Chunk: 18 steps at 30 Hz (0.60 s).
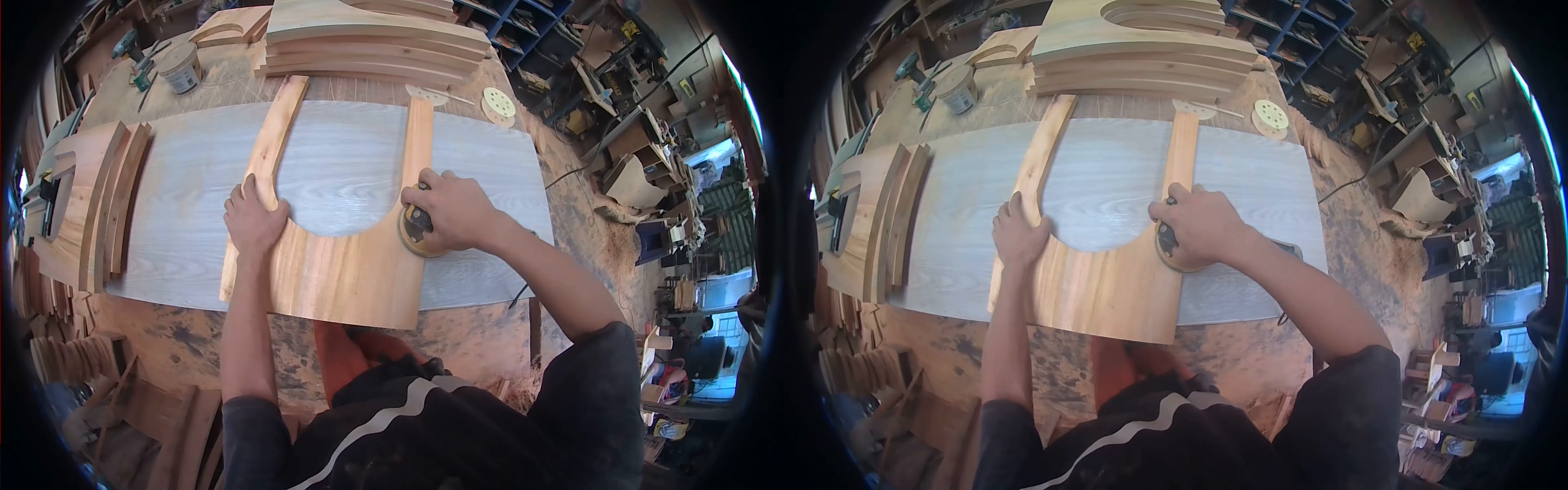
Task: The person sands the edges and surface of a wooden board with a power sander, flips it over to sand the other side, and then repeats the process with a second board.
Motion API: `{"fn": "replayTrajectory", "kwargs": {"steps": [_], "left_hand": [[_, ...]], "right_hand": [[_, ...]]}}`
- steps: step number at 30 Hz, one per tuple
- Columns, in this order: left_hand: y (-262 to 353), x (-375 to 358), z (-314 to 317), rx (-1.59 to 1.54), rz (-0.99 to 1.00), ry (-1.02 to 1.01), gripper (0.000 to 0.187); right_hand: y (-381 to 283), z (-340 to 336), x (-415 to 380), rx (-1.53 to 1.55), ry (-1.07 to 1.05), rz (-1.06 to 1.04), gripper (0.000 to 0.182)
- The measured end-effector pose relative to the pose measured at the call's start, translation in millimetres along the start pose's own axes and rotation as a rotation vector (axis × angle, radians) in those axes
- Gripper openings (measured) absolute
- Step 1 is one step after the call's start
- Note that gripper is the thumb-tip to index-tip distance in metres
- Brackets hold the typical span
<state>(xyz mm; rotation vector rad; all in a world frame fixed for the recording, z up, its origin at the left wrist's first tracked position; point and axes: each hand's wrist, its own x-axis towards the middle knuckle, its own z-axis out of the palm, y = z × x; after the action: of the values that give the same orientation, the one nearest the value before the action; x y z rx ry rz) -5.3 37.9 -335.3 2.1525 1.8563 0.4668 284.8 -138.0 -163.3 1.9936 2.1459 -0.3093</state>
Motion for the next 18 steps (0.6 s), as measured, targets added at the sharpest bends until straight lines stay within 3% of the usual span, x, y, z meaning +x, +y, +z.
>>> {"fn": "replayTrajectory", "kwargs": {"steps": [11, 14, 18], "left_hand": [[0.8, 1.2, -0.9, -0.007, -0.010, -0.002, 0.093], [1.8, -1.2, -1.6, -0.012, 0.001, -0.011, 0.092], [0.4, 2.6, -2.2, 0.001, 0.016, -0.008, 0.092]], "right_hand": [[0.4, -9.0, 7.4, -0.058, -0.024, -0.016, 0.050], [-9.8, -9.5, 3.5, -0.052, -0.123, -0.013, 0.049], [-1.5, -5.8, 14.1, -0.100, -0.022, 0.017, 0.047]]}}
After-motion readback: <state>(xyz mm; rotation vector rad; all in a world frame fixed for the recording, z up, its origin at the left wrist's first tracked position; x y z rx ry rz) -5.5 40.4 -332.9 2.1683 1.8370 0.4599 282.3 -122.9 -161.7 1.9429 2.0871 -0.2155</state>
